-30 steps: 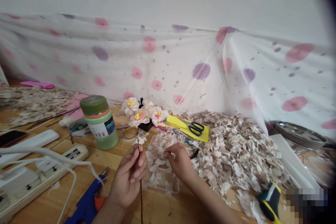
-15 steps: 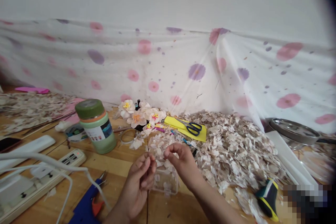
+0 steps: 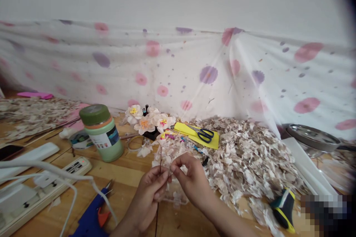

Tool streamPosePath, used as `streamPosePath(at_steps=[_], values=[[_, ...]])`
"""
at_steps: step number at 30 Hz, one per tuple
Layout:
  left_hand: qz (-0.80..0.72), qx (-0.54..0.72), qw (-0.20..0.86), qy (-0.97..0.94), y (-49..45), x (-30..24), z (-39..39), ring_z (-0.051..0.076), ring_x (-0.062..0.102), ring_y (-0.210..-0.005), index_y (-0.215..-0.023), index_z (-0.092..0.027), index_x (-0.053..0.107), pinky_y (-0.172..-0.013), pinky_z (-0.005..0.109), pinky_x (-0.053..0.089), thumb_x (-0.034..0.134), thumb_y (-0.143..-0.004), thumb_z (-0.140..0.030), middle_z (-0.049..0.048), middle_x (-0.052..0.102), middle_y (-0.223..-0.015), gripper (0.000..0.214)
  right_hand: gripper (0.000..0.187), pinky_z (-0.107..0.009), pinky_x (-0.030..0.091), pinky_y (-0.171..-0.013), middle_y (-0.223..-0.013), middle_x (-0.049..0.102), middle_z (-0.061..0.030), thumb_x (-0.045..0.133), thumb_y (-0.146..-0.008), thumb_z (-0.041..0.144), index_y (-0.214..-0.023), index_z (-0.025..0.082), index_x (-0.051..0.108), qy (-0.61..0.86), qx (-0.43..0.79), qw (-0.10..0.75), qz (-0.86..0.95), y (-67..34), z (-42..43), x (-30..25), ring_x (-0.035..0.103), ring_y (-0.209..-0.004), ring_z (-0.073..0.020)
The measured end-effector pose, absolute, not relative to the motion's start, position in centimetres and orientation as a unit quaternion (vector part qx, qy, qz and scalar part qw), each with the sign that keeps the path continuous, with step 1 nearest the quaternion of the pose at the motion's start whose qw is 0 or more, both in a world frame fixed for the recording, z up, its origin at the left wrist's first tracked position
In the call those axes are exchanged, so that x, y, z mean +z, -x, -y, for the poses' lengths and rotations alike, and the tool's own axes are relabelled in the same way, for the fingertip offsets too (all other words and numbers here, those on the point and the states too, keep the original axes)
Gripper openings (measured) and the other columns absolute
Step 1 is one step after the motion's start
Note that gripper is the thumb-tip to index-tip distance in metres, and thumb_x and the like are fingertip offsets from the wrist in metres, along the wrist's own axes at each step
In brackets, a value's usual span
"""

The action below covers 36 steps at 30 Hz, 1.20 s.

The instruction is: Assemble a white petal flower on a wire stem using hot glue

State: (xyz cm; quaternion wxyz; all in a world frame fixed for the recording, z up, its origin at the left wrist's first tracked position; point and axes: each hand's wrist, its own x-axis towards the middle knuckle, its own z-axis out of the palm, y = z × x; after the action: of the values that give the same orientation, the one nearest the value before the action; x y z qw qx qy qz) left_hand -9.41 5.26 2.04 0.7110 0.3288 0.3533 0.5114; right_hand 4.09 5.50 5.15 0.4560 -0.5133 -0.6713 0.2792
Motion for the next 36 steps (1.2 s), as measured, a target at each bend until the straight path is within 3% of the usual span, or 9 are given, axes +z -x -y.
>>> streamPosePath(at_steps=[9, 21, 29, 36], values=[[-0.363, 0.513, 0.712, -0.312, 9.4, 2.1, -5.3, -0.003, 0.025, -0.036, -0.069, -0.015, 0.068, -0.037, 0.014, 0.013, 0.084, -0.057, -0.031, -0.0037, 0.057, -0.055, 0.025, 0.022, -0.023, 0.038, -0.06, -0.059, 0.056, 0.0009, 0.055, -0.078, 0.03, -0.061, 0.017, 0.057, 0.495, 0.391, 0.465, 0.621, -4.4, -6.4, 5.2, 0.051, -0.061, -0.0134], [-0.365, 0.506, 0.719, -0.305, 9.3, 2.0, -5.1, -0.003, 0.028, -0.035, -0.068, -0.014, 0.067, -0.037, 0.013, 0.014, 0.086, -0.053, -0.03, -0.0034, 0.059, -0.054, 0.029, 0.024, -0.025, 0.037, -0.062, -0.059, 0.053, 0.0007, 0.055, -0.075, 0.036, -0.06, 0.016, 0.055, 0.486, 0.447, 0.463, 0.591, -4.4, -6.7, 4.7, 0.048, -0.061, -0.0129], [-0.357, 0.509, 0.729, -0.286, 9.5, 1.8, -5.3, -0.003, 0.026, -0.035, -0.068, -0.014, 0.063, -0.036, 0.013, 0.014, 0.084, -0.057, -0.026, -0.0038, 0.059, -0.056, 0.026, 0.029, -0.025, 0.038, -0.064, -0.063, 0.058, -0.0011, 0.052, -0.08, 0.039, -0.064, 0.017, 0.058, 0.475, 0.437, 0.498, 0.579, -5.2, -7.2, 4.5, 0.051, -0.063, -0.014], [-0.355, 0.516, 0.729, -0.275, 9.7, 2.0, -5.7, -0.003, 0.026, -0.035, -0.067, -0.013, 0.062, -0.035, 0.012, 0.015, 0.082, -0.059, -0.024, -0.004, 0.059, -0.055, 0.025, 0.022, -0.026, 0.04, -0.066, -0.062, 0.062, -0.0014, 0.054, -0.077, 0.032, -0.061, 0.017, 0.059, 0.52, 0.356, 0.471, 0.617, -6.0, -7.3, 5.8, 0.056, -0.063, -0.0151]])
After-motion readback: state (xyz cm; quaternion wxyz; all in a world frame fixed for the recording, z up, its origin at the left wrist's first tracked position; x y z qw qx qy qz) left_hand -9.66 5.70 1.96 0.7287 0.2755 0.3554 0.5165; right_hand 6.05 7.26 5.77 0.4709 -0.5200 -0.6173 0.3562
